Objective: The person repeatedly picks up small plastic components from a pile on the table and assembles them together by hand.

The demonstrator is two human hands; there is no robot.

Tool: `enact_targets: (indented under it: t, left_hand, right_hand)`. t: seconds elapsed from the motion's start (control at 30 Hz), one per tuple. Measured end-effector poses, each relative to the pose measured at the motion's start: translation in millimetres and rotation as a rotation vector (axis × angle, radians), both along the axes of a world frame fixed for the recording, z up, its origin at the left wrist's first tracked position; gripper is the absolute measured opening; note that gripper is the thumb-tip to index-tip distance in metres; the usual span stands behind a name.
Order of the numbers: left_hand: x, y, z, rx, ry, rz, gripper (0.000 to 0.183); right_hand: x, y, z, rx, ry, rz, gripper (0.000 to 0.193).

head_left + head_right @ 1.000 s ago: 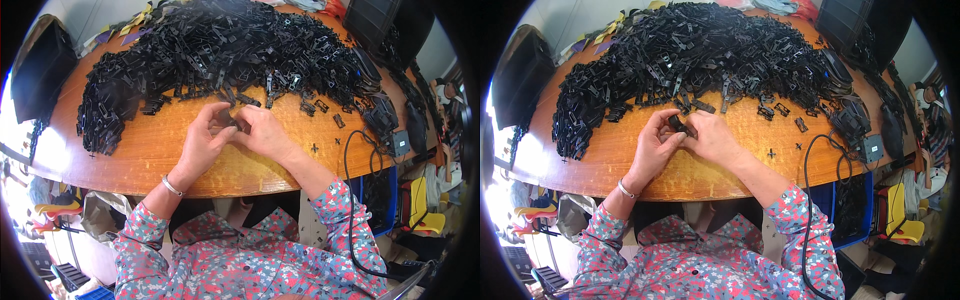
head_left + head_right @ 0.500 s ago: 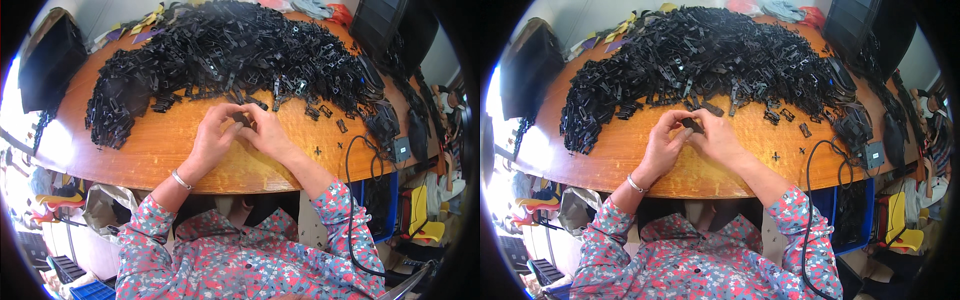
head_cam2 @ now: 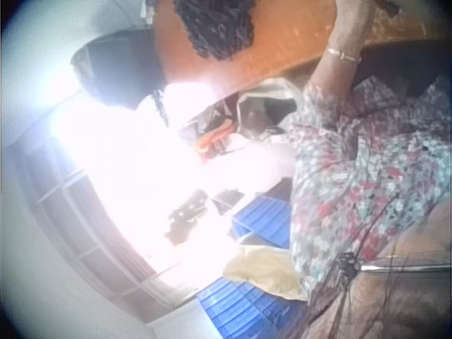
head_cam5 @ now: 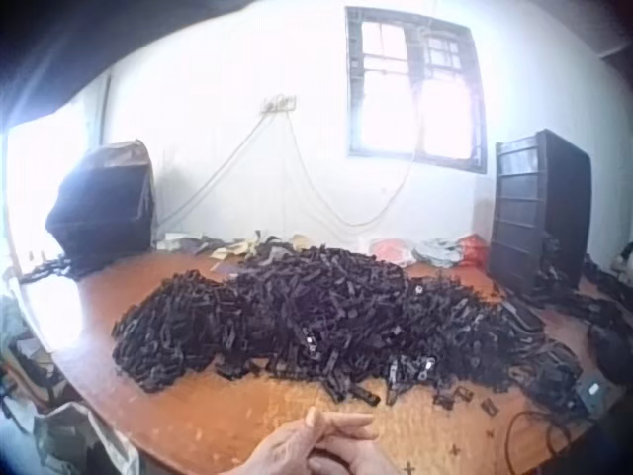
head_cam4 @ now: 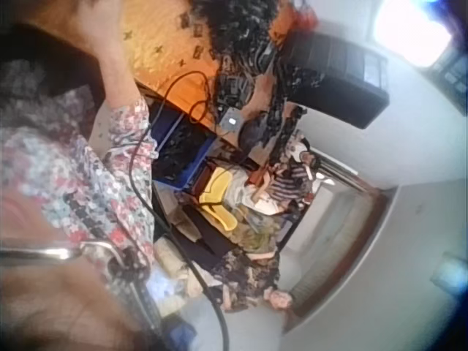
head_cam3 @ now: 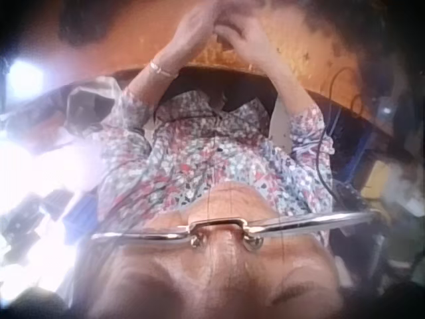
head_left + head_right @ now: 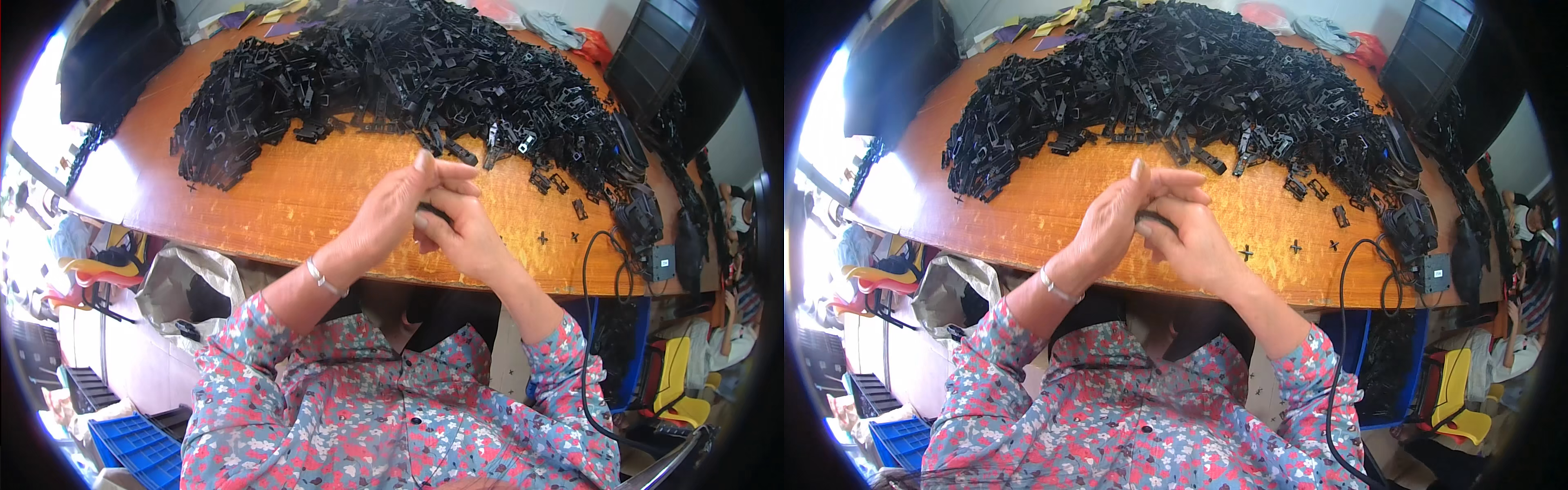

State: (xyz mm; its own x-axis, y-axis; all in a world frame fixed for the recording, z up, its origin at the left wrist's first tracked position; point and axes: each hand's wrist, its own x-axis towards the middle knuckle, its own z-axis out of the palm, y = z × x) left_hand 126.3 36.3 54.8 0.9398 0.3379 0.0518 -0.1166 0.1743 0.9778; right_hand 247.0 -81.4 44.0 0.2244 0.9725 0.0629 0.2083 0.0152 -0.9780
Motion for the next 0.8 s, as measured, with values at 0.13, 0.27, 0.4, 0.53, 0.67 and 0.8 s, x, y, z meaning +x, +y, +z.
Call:
enact_targets:
  t: [0.13, 0.27, 0.4, 0.53, 0.67, 0.8]
  left_hand:
    - [-21, -26, 7, 0.198, -0.043, 0.043, 0.074]
    - [-27, -17, -13, -0.125, -0.045, 0.151, 0.067]
    - [-35, -2, -13, -0.350, -0.154, 0.319, 0.051]
    - [-49, -5, -17, -0.368, -0.112, 0.287, 0.048]
    - [-51, -10, -26, -0.343, -0.085, 0.366, 0.046]
    - [-62, -18, -26, -0.183, -0.069, 0.513, 0.042]
  right_hand:
    - [-22, -21, 2, 0.110, -0.065, 0.011, 0.021]
    - [-38, -13, 10, -0.089, -0.050, 0.001, 0.021]
    - [-37, -16, 5, -0.150, 0.210, 0.136, 0.025]
    - [-41, -24, -13, -0.118, 0.276, 0.072, 0.026]
    - [-50, -25, -19, -0.120, 0.248, 0.073, 0.026]
    - [-68, -19, -24, -0.099, 0.237, 0.051, 0.025]
